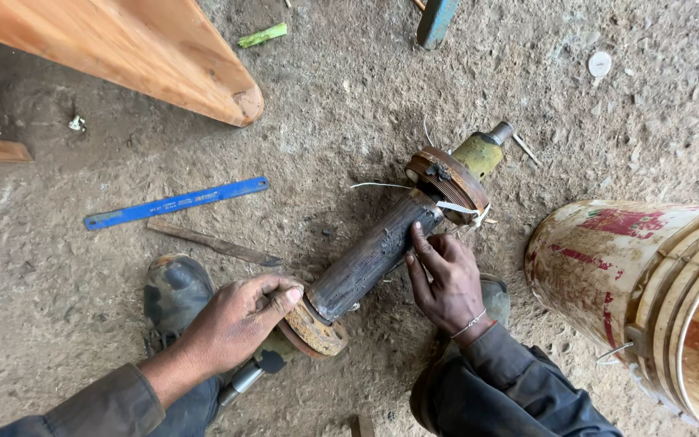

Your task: The person repeatedly touches and rubs the surface of a cylindrical motor armature lying on the floor. They use both hands to feel the surface and rotate the armature slightly while working on it. A blue ruler and a chisel are visible nearby, but no tool is actively used during the clip.

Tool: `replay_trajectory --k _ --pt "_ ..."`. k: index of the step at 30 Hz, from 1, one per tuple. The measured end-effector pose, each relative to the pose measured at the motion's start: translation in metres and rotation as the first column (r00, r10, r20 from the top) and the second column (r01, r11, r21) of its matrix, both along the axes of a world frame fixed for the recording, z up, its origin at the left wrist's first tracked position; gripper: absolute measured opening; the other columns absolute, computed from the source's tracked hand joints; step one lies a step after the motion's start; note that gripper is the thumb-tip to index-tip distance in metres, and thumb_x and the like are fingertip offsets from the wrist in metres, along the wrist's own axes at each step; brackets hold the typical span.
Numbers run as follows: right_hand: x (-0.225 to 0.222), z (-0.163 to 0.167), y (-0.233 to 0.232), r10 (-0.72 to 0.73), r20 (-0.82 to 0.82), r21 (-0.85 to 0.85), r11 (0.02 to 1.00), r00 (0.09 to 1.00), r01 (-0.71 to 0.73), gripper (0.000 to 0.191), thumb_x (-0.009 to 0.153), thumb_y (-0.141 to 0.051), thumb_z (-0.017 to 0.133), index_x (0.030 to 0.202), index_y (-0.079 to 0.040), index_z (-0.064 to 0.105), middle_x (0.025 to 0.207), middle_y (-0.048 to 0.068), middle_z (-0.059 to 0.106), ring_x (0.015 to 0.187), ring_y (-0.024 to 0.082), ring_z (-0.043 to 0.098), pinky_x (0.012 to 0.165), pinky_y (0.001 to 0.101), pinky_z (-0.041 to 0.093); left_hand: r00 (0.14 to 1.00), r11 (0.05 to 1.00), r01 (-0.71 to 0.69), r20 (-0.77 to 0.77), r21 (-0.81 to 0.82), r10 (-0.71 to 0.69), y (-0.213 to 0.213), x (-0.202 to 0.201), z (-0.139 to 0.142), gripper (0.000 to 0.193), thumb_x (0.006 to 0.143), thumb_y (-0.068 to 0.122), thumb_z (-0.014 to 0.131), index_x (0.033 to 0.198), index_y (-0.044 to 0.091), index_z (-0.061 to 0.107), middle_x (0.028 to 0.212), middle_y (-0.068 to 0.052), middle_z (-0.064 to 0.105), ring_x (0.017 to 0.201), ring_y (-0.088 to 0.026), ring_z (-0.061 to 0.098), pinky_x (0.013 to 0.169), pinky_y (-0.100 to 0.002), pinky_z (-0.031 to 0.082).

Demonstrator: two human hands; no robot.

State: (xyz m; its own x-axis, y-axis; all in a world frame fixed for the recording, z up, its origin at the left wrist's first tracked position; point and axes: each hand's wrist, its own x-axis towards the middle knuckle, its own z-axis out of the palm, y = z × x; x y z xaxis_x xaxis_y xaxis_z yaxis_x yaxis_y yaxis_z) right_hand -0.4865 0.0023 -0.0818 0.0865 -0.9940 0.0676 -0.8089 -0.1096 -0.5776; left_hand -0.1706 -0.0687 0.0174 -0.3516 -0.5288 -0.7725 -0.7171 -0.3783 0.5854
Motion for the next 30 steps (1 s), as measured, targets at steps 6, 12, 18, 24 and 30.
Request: replay_trajectory --k 6,12,18,24,30 --pt "-0.005 0.008 -0.003 0.069 0.088 0.101 0.992 0.994 -0.078 0.041 0.098 -0.027 0.067 0.135 -0.010 0.070 0.078 0.005 0.056 0.076 0.019 0.052 0.071 0.0396 0.045 1.000 1.000 0.010 -0.014 0.017 -0.010 -0.007 -0.007 0.008 0.044 0.095 0.045 0.058 0.118 0.011 0.073 0.096 -0.005 0.081 0.093 -0.013 0.078 0.086 -0.033 0.062" --pt "-0.008 0.003 0.001 -0.119 0.108 0.069 0.991 0.987 0.112 0.046 0.098 -0.026 0.068 0.138 -0.005 0.067 0.079 0.006 0.053 0.071 0.020 0.048 0.066 0.0368 0.041 0.998 0.999 -0.029 -0.054 -0.016 0.028 -0.002 -0.005 0.004 0.044 0.094 0.045 0.060 0.117 0.009 0.073 0.094 -0.004 0.082 0.090 -0.013 0.079 0.081 -0.032 0.062" --pt "0.006 0.011 0.001 0.006 0.156 0.027 1.000 0.988 -0.011 0.043 0.098 -0.025 0.068 0.136 -0.007 0.067 0.085 0.006 0.056 0.079 0.019 0.053 0.073 0.0366 0.045 1.000 1.000 -0.011 -0.005 0.018 0.011 0.001 0.000 -0.003 0.044 0.093 0.044 0.061 0.119 0.010 0.072 0.096 -0.004 0.080 0.087 -0.014 0.079 0.081 -0.031 0.064" --pt "0.000 0.012 -0.006 0.020 0.135 0.169 0.985 0.991 -0.042 0.047 0.091 -0.029 0.074 0.134 -0.009 0.071 0.077 0.006 0.055 0.073 0.021 0.051 0.069 0.0387 0.045 0.998 0.998 0.026 0.050 0.050 -0.028 -0.004 -0.006 -0.001 0.046 0.094 0.045 0.060 0.124 0.012 0.073 0.095 -0.007 0.080 0.089 -0.014 0.078 0.083 -0.033 0.062" --pt "-0.002 0.002 0.004 -0.250 0.190 0.247 0.948 0.949 0.200 0.057 0.096 -0.031 0.066 0.148 -0.008 0.057 0.083 0.005 0.051 0.072 0.019 0.049 0.064 0.0371 0.046 1.000 0.998 -0.012 -0.011 0.068 0.013 -0.001 -0.006 -0.002 0.044 0.093 0.043 0.060 0.122 0.012 0.073 0.095 -0.005 0.081 0.087 -0.013 0.080 0.080 -0.032 0.064"
